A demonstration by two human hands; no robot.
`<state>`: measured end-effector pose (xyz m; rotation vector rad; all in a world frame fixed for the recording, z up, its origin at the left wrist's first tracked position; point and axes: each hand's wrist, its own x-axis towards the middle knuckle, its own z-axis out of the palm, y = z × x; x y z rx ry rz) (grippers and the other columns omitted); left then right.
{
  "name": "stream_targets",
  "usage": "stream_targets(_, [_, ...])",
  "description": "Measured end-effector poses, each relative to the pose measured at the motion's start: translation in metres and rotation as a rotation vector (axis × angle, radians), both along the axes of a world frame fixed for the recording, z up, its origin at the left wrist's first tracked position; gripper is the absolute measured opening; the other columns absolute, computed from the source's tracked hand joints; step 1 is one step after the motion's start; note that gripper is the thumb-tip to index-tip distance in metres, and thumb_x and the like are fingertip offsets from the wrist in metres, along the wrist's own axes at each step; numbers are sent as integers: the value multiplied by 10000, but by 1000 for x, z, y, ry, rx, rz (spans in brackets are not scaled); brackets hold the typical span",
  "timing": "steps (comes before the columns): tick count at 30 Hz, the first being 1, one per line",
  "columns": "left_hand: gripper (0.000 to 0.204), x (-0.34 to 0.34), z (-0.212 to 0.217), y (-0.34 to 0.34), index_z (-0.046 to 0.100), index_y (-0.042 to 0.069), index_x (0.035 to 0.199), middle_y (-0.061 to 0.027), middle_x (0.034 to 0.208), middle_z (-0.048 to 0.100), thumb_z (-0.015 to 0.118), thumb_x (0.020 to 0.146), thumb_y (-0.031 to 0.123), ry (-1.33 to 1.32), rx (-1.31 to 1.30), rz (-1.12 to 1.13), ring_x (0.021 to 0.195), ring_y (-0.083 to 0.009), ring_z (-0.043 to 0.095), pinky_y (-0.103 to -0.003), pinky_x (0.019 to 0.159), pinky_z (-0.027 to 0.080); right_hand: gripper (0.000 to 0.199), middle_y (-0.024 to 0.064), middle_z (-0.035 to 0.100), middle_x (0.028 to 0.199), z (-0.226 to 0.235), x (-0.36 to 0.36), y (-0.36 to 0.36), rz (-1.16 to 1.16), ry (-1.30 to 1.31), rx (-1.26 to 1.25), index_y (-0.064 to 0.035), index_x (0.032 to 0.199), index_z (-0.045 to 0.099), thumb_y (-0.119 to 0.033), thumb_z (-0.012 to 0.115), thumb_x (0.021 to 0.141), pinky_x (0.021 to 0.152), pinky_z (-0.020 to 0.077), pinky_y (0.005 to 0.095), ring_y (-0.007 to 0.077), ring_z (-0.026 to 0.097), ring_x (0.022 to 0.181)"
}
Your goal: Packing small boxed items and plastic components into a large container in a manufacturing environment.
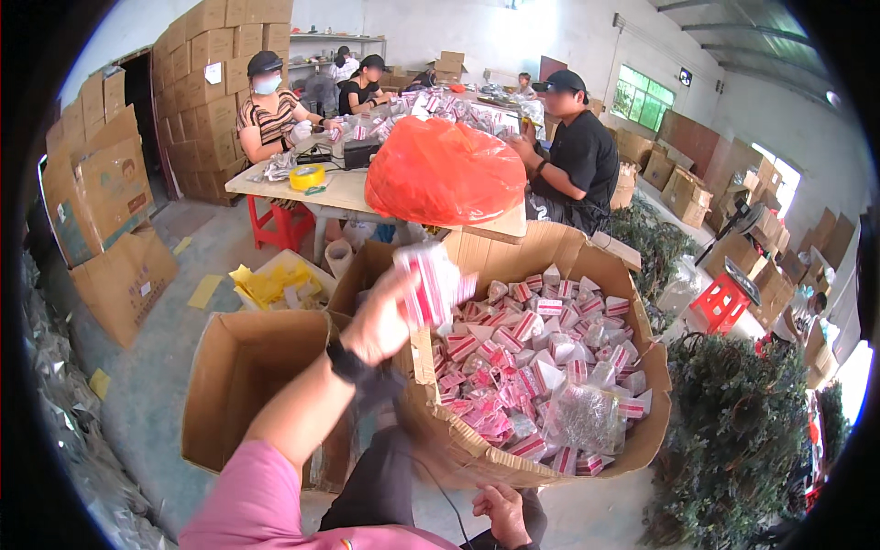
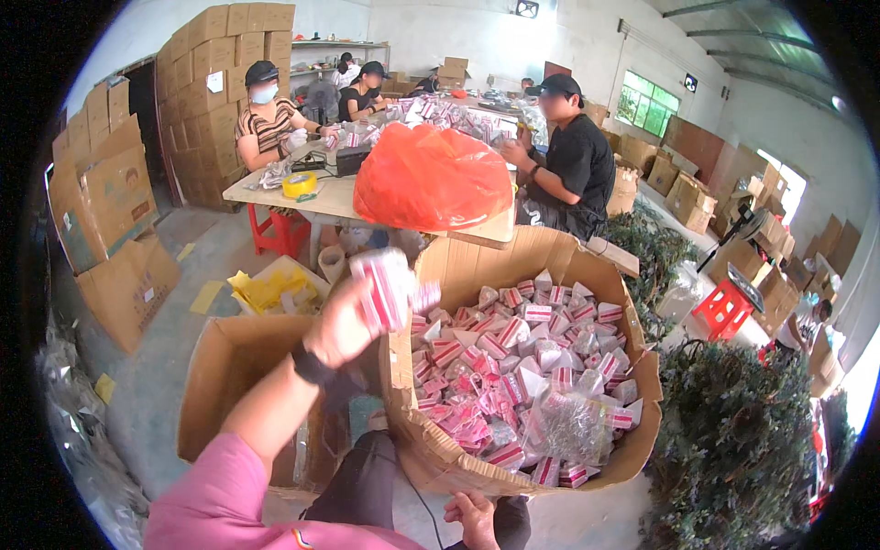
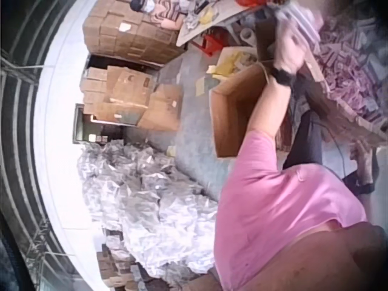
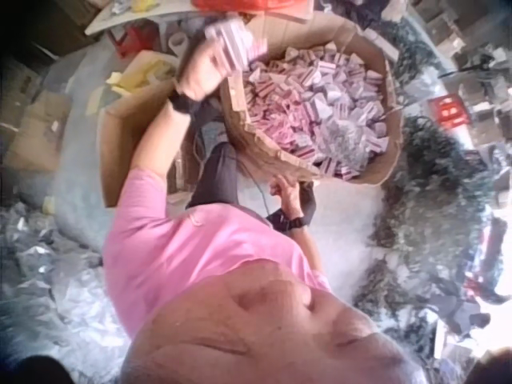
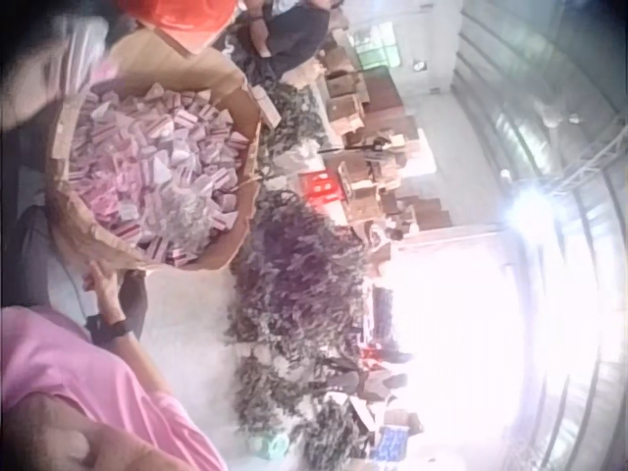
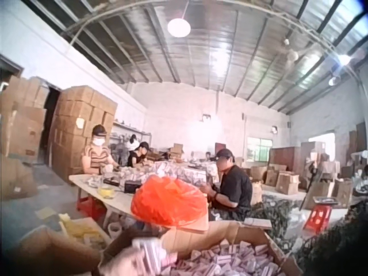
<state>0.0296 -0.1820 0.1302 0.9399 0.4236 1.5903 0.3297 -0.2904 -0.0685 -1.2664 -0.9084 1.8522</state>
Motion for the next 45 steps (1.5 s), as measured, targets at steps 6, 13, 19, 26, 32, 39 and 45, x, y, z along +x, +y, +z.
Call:
stream_targets(6, [550, -28, 13, 0, 343, 38, 1296, -96, 1233, 483, 543, 845, 282, 3, 107, 178, 1120, -220, 476, -370, 905, 406, 160, 64, 558, 637, -9, 7, 0, -24, 6, -6, -7, 812, 582, -162, 550, 833, 487, 435, 246, 136, 518, 504])
stream_targets(13, [446, -65, -85, -97, 443, 77, 1210, -94, 1064, 579, 572, 833, 276, -50, -213, 433, 958, -193, 567, -340, 791, 467, 152, 71, 568, 682, -30, 24, 2, 29, -33, -97, -24, 887, 580, -157, 536, 828, 558, 455, 293, 167, 554, 592])
stream_targets(19, [373, -141, -148, -205, 453, 86, 1171, -60, 1098, 561, 545, 837, 226, 25, -582, 913, 972, -173, 552, -337, 760, 469, 211, 154, 583, 669, -67, 34, 9, 0, 82, -197, 65, 956, 527, -99, 482, 831, 496, 486, 320, 223, 564, 523])
stream_targets(26, [558, -111, -179, -187, 462, -48, 1129, -240, 1095, 521, 652, 628, 106, 1365, -583, 1353, 1045, -358, 494, -380, 917, 379, 186, 146, 572, 653, -66, 29, 11, -30, 113, -214, 41, 935, 523, -110, 461, 846, 484, 475, 325, 226, 556, 517])
stream_targets(32, [362, -4, -174, -111, 527, 17, 1026, -163, 1045, 539, 613, 683, 89, 1345, -150, 677, 1001, -314, 506, -389, 879, 393, 174, 140, 573, 676, -71, 49, 3, -78, 116, -235, 37, 932, 522, -102, 454, 852, 485, 478, 321, 222, 564, 530])
stream_targets(39, [502, 71, -161, -43, 434, 34, 1169, -142, 1186, 451, 610, 708, 129, 1744, 299, 441, 1147, -330, 394, -449, 964, 327, 204, 147, 569, 655, -81, 68, -14, -161, 55, -259, 54, 956, 525, -105, 494, 832, 469, 482, 336, 231, 564, 513])
stream_targets(45, [568, 69, -172, -11, 455, 43, 1214, -145, 1177, 515, 587, 714, 278, 1866, -17, -218, 1087, -295, 485, -529, 967, 283, 189, 129, 569, 648, -72, 62, -11, -214, 101, -273, 49, 936, 523, -106, 498, 832, 469, 484, 330, 221, 561, 507])
